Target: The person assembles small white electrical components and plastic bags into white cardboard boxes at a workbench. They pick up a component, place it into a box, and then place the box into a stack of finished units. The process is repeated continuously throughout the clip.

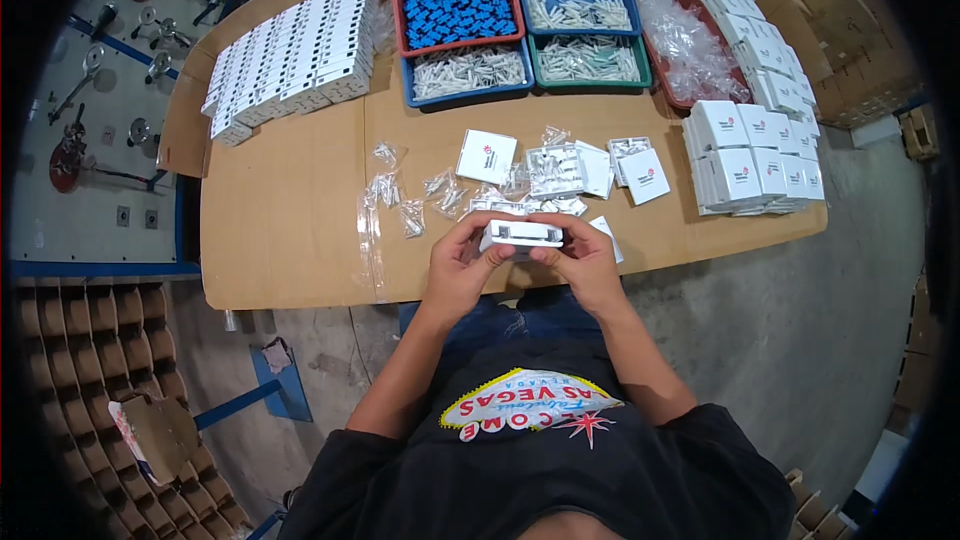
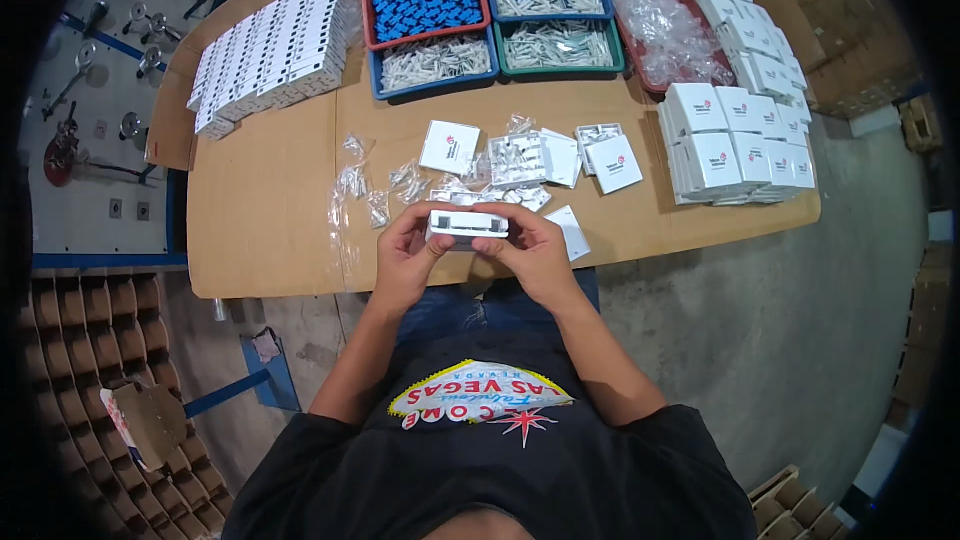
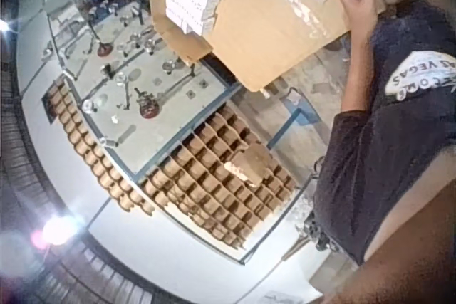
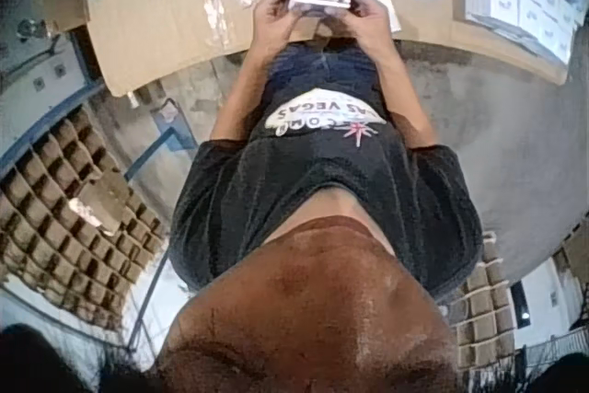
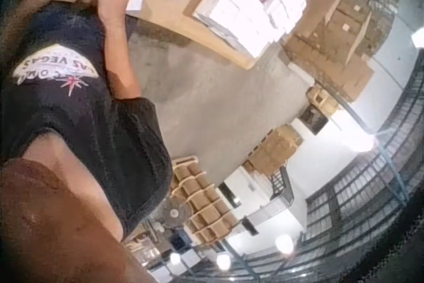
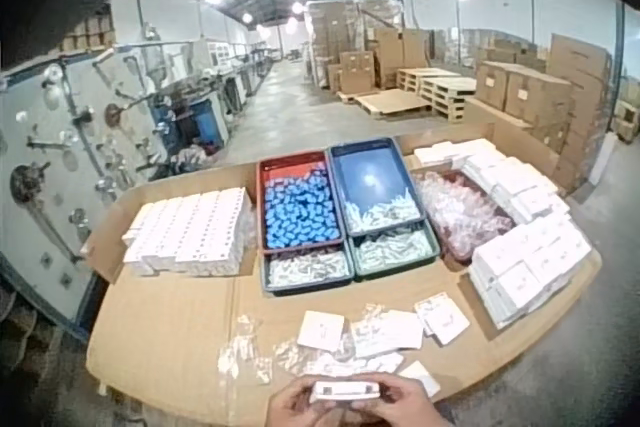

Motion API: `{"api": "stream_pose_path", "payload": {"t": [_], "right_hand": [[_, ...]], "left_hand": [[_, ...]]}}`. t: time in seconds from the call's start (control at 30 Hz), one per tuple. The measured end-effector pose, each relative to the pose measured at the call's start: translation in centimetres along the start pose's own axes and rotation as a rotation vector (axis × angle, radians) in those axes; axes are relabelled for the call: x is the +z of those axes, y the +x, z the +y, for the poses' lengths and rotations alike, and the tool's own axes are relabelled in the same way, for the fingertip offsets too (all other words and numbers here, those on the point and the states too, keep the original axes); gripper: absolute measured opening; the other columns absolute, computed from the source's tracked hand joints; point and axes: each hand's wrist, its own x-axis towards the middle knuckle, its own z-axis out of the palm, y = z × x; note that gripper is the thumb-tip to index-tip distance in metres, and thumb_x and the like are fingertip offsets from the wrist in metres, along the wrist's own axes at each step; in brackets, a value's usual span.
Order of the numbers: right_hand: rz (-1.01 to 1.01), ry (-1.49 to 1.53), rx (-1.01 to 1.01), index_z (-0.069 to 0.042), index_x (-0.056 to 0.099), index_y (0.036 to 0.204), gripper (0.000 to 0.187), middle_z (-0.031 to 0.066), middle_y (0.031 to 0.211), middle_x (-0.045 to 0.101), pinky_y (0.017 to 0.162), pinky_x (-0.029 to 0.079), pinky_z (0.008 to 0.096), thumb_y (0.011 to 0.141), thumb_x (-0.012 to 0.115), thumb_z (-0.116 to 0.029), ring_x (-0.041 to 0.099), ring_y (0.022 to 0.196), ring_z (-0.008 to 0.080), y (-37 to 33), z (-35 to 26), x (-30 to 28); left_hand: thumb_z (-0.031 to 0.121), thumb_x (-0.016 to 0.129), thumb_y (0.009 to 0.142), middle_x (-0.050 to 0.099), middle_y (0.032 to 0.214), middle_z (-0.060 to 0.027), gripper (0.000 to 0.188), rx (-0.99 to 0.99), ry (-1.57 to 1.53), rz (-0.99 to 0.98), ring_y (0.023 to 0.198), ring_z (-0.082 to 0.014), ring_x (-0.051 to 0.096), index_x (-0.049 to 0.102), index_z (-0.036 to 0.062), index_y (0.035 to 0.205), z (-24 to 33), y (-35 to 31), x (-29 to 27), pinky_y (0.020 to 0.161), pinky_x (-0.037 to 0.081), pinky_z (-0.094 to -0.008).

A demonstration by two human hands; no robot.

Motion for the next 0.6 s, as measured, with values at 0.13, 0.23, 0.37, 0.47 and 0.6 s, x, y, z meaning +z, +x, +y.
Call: {"api": "stream_pose_path", "payload": {"t": [0.13,0.23,0.37,0.47,0.6], "right_hand": [[-0.015,0.005,-0.021,0.0,0.068,0.128,0.039,0.0069,0.118,0.075,0.091,0.057,0.0259,0.091,0.083,-0.002,0.069,0.109,0.0117,0.0,0.3,-0.6],[-0.036,-0.038,-0.012,0.0,0.069,0.126,0.039,0.0069,0.116,0.075,0.09,0.058,0.027,0.091,0.083,-0.001,0.07,0.108,0.0123,-0.1,-0.5,-0.5],[-0.007,-0.078,-0.123,0.001,0.069,0.124,0.036,0.0067,0.112,0.076,0.089,0.059,0.0277,0.091,0.082,0.0,0.071,0.104,0.0132,-0.2,-0.3,0.3],[-0.002,-0.075,-0.135,0.002,0.069,0.122,0.032,0.007,0.109,0.076,0.088,0.058,0.0282,0.093,0.08,0.0,0.071,0.101,0.013,-0.3,0.9,-0.3],[0.009,-0.136,-0.074,0.0,0.072,0.117,0.025,0.006,0.102,0.077,0.086,0.058,0.0307,0.094,0.08,-0.007,0.072,0.097,0.0134,0.3,1.4,-1.4]], "left_hand": [[0.013,0.078,0.098,0.07,0.129,-0.0121,0.044,0.056,-0.024,0.016,0.121,-0.0194,0.065,0.061,-0.0022,0.135,0.5,-0.6,1.2,0.106,0.051,-0.034],[0.01,0.077,0.098,0.07,0.128,-0.0117,0.036,0.003,-0.036,0.049,0.12,-0.0186,0.065,0.065,-0.0029,0.129,0.5,-0.9,1.3,0.105,0.051,-0.0334],[0.008,0.077,0.098,0.071,0.125,-0.0103,0.033,0.003,-0.05,0.061,0.118,-0.0169,0.065,0.066,-0.0027,0.127,0.2,-0.8,1.1,0.103,0.051,-0.0322],[0.007,0.075,0.1,0.071,0.122,-0.0083,0.03,-0.002,-0.032,0.067,0.113,-0.0153,0.065,0.066,-0.0018,0.127,-0.3,-1.0,1.3,0.101,0.051,-0.031],[0.007,0.07,0.103,0.07,0.119,-0.0041,0.023,-0.085,0.007,0.032,0.112,-0.012,0.064,0.066,0.001,0.125,0.0,-0.4,1.0,0.098,0.051,-0.0278]]}}
